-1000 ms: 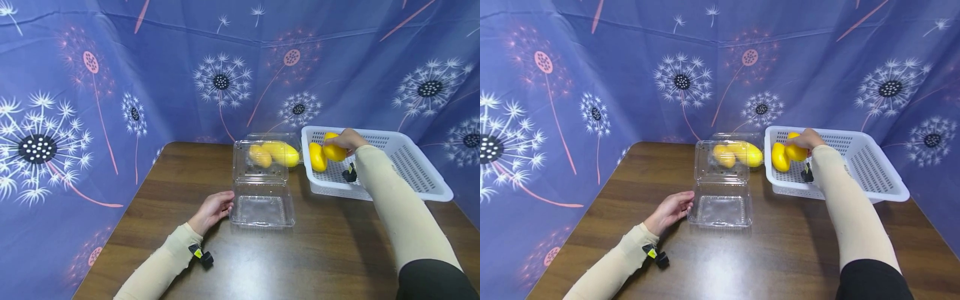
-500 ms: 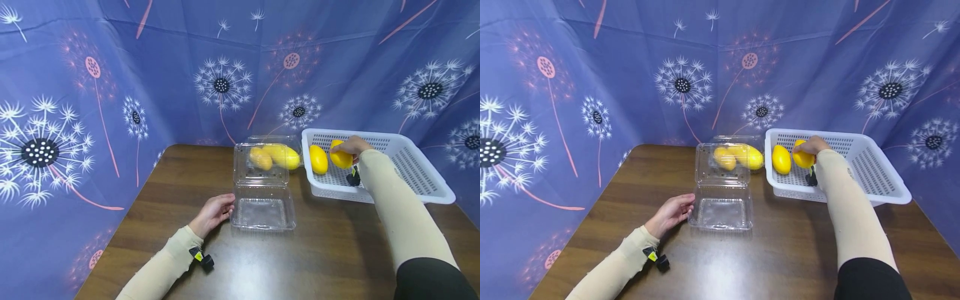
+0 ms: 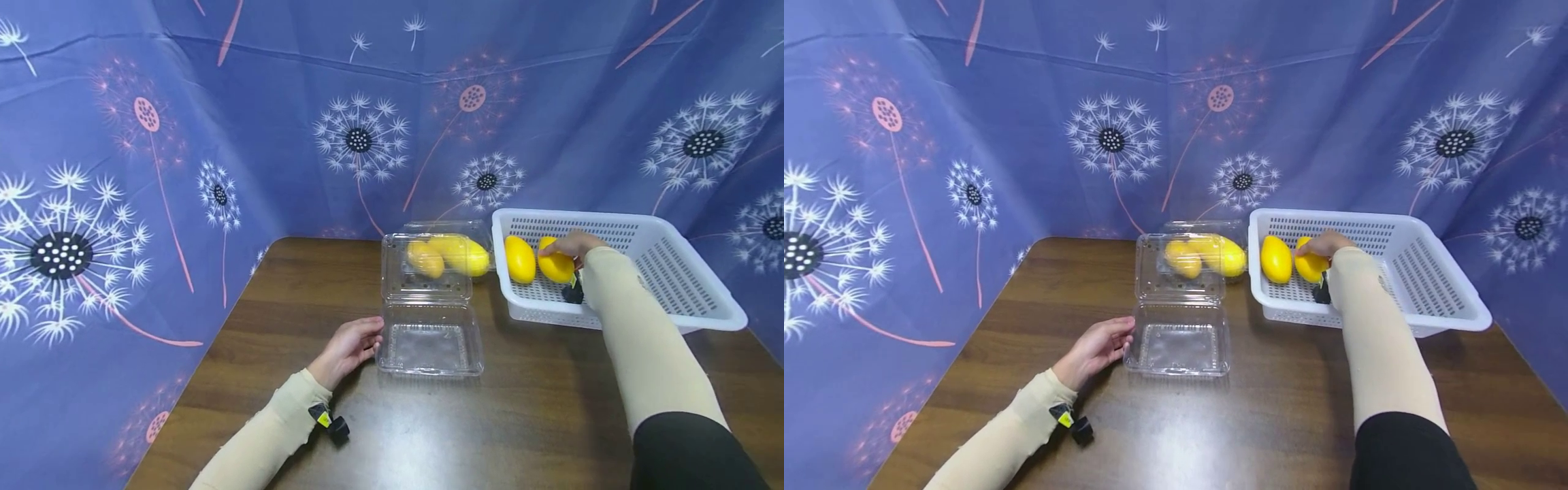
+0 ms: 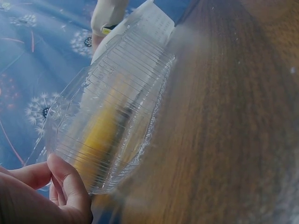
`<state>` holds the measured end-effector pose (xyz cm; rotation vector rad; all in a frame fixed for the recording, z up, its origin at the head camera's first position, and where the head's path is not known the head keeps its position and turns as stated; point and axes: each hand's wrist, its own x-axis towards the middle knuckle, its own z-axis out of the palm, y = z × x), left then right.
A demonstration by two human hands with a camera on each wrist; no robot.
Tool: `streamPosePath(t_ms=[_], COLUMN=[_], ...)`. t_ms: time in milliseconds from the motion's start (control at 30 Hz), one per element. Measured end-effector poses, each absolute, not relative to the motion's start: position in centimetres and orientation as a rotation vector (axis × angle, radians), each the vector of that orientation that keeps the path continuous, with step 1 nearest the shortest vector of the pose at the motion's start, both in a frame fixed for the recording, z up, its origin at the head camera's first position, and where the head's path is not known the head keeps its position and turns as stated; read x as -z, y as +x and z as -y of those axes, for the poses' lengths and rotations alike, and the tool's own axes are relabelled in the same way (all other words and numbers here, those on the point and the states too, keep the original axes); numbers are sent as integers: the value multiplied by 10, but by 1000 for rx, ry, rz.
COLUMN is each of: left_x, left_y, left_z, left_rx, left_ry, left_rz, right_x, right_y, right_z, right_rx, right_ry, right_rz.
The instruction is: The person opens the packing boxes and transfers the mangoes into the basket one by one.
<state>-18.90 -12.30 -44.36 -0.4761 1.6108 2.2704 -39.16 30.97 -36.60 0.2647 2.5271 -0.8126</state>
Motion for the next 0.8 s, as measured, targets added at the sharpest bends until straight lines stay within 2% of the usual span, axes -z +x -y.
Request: streamPosePath(t_ms=[800], left_x=[444], left_y=[-190], left_z=[124], left_rx=[-2269], left_ry=[-474], left_rz=[-1600], right_x=[378], right_y=[-391], right_z=[-304], right_rx=[827], right_ry=[350], right_rz=[-2521])
